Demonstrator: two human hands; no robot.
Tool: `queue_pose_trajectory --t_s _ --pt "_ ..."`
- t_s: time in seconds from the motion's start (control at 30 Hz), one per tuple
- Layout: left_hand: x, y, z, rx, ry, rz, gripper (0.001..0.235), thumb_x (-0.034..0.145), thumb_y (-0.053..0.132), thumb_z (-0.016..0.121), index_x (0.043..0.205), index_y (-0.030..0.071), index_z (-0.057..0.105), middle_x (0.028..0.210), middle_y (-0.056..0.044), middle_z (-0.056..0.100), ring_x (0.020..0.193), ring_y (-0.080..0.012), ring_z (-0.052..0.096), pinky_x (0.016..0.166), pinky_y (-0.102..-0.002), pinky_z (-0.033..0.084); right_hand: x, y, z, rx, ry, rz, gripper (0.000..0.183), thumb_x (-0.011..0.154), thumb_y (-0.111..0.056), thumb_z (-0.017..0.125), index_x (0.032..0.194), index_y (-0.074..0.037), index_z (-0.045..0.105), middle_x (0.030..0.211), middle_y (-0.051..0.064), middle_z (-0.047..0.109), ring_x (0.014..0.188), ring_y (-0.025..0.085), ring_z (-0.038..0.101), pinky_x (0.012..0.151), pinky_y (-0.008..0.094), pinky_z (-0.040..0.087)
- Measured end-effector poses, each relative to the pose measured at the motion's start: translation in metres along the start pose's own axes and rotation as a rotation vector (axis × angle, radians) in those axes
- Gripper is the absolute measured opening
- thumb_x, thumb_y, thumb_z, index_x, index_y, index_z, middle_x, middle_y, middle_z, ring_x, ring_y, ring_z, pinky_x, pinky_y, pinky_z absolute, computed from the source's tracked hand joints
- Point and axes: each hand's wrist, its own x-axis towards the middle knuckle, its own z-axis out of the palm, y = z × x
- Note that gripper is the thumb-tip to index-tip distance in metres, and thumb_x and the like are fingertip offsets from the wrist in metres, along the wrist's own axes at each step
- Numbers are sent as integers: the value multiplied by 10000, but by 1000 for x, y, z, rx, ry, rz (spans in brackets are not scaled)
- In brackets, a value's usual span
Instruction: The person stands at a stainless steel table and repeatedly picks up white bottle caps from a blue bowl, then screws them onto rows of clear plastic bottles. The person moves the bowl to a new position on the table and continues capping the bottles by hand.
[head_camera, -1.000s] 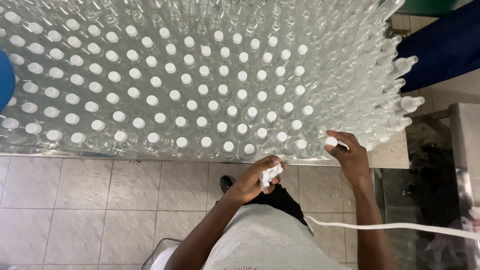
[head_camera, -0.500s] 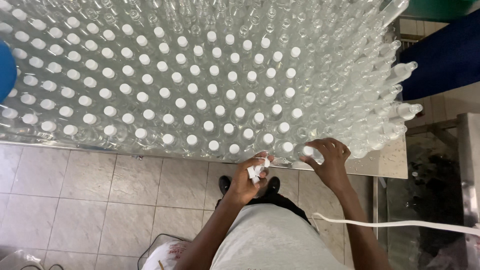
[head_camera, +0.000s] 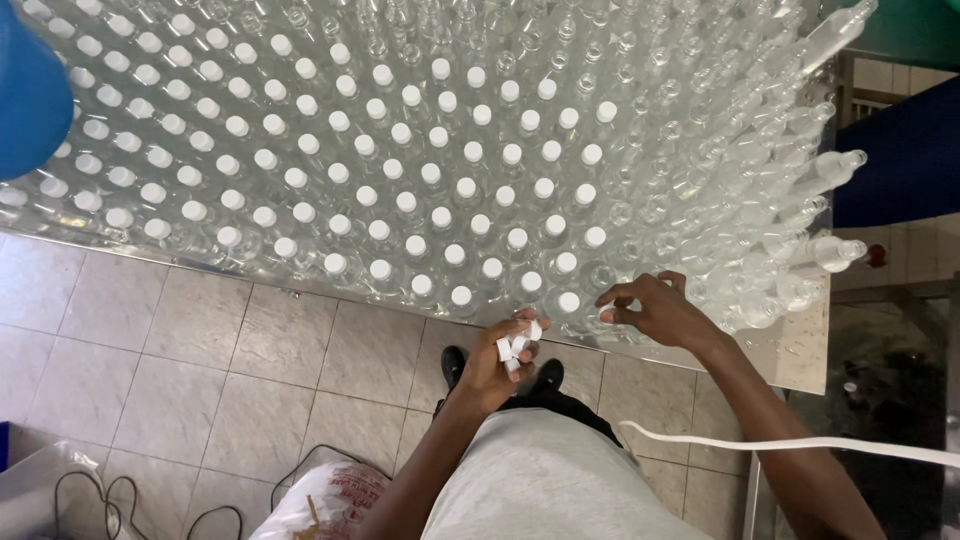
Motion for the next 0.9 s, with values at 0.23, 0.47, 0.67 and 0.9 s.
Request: queue_pose_trajectory --t_s 0.23,0.47,0.67,0.9 --pt "1 -7 17 50 -1 7 228 987 182 681 1214 166 693 1110 -88 776 671 -154 700 342 -202 448 0 9 7 -81 81 -54 271 964 -498 782 1191 -363 842 975 -13 830 1139 194 696 1254 573 201" --pt "6 -17 30 123 -15 -25 304 953 161 707 1254 133 670 1063 -120 786 744 -199 777 336 -181 417 -42 -26 15 -211 385 -189 421 972 -498 766 1337 -289 773 1183 4 792 1267 244 658 1186 530 325" --pt "32 -33 10 205 -49 -51 375 967 176 721 1329 95 660 985 -132 750 751 -236 787 329 -195 423 -73 -68 23 -71 360 -506 334 972 -320 793 1289 -215 781 1295 58 742 1299 338 626 1085 497 463" --pt "40 -42 -2 198 -133 -106 425 1003 179 707 1413 82 652 1153 -208 761 778 -275 804 316 -220 400 -73 -75 8 35 249 -502 344 912 -193 831 1255 -170 801 1113 96 792 1175 382 695 1032 532 506"
